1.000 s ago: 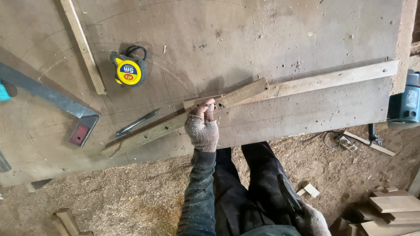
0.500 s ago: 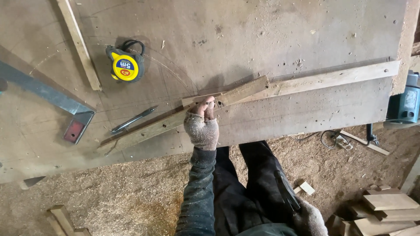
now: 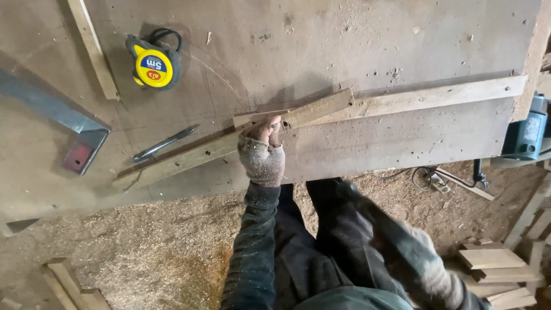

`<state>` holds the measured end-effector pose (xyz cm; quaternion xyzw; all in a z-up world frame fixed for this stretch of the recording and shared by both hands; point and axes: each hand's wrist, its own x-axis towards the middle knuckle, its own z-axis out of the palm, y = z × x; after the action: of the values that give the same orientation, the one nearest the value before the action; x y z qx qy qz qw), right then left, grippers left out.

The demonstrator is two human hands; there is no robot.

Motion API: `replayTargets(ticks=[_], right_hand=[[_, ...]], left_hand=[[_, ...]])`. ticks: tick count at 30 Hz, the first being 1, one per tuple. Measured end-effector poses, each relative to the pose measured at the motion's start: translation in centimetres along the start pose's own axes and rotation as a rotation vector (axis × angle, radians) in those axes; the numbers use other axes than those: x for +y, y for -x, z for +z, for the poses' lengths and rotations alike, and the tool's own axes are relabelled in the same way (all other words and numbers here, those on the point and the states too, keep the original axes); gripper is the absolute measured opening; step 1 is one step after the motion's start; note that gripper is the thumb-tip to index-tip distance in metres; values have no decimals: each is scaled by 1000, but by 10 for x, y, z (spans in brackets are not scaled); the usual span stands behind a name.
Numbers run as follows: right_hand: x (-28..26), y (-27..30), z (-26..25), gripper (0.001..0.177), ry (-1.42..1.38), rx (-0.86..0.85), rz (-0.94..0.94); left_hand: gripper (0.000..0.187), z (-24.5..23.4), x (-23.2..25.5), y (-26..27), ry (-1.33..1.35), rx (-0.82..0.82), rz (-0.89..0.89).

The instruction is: Measuring wood with a tape measure, marking with a pencil, and hammering nails to join wood pieces.

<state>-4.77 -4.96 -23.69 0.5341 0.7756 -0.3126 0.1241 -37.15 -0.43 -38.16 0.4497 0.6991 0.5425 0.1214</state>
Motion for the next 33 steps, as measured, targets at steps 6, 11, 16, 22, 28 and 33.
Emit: replayTargets(ticks=[6,11,16,22,28,33], right_hand=[[-110,-108,-94,78,-24,64,-530],[-106,-129,-89,42,194,298,-795],[-106,-146,-82,59,304,122,-696],[-89,-146,-78,62,128,261,-892],[-80,-150,-73,56,381,1,-488],[-97,-135,-94,51,68,113,-574]], left_hand=[[11,22,-31,21,-65,192,48],[14,58,-96,68,-431,363,162],[28,74,-124,116,-532,350,94],[27,72,-137,123,-509,317,99],[14,62,-99,64,-427,339,210],[15,38,-64,37,-427,280,253]])
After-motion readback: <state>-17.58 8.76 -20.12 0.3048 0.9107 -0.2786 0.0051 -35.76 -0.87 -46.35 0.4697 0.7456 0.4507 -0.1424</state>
